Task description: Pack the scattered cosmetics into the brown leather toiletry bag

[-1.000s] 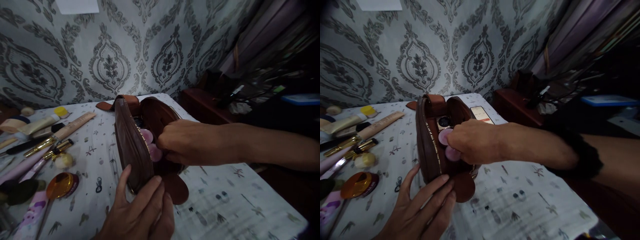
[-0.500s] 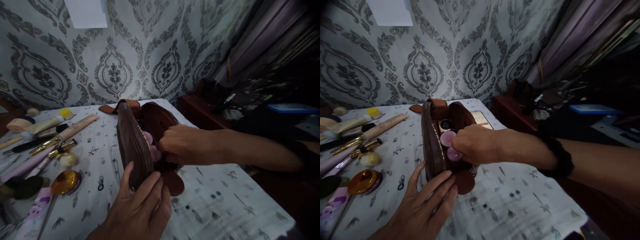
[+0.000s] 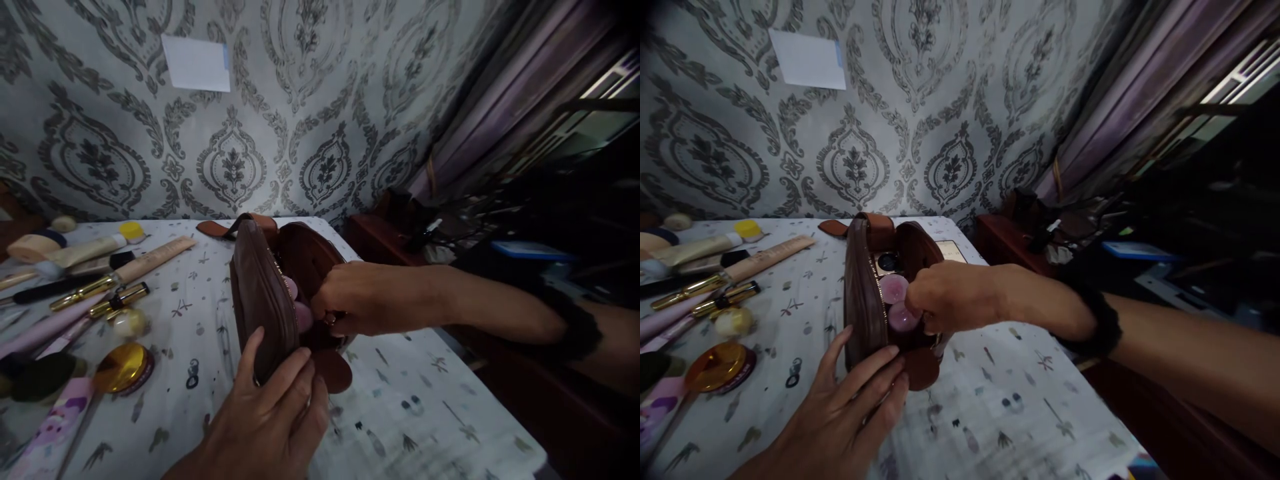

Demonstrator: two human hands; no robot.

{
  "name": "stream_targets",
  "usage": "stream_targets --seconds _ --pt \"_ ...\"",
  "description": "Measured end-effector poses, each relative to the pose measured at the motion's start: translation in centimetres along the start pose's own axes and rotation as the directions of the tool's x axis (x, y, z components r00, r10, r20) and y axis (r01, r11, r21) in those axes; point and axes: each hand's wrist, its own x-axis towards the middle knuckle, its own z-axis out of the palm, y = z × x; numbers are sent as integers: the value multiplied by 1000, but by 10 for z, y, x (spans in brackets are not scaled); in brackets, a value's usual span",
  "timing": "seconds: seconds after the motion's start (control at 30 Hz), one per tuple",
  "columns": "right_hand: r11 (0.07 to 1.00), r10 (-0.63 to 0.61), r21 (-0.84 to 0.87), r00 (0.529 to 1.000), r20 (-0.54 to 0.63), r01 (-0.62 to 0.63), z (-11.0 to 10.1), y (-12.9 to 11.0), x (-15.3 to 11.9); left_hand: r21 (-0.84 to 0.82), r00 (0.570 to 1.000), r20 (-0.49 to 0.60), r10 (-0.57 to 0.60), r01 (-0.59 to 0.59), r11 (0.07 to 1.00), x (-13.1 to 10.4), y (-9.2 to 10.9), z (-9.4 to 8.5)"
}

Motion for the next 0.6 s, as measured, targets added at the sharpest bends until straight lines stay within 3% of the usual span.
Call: stream_targets --seconds 0.07,0.2,0.47,0.6 --pt "995 83 -64 994 76 -78 -2 -4 5 -5 1000 3 -1 1 1000 0 0 0" --pt "987 141 -91 987 74 -135 -1 -8 10 -5 1000 11 1 -1 1000 -1 0 1" --pt "991 86 -107 994 63 -79 1 -7 7 -23 1000 16 -4 5 1000 1 0 -2" --pt "991 -2 -130 999 -52 -5 4 -4 -1 -14 1000 9 2 -2 1000 1 0 -3"
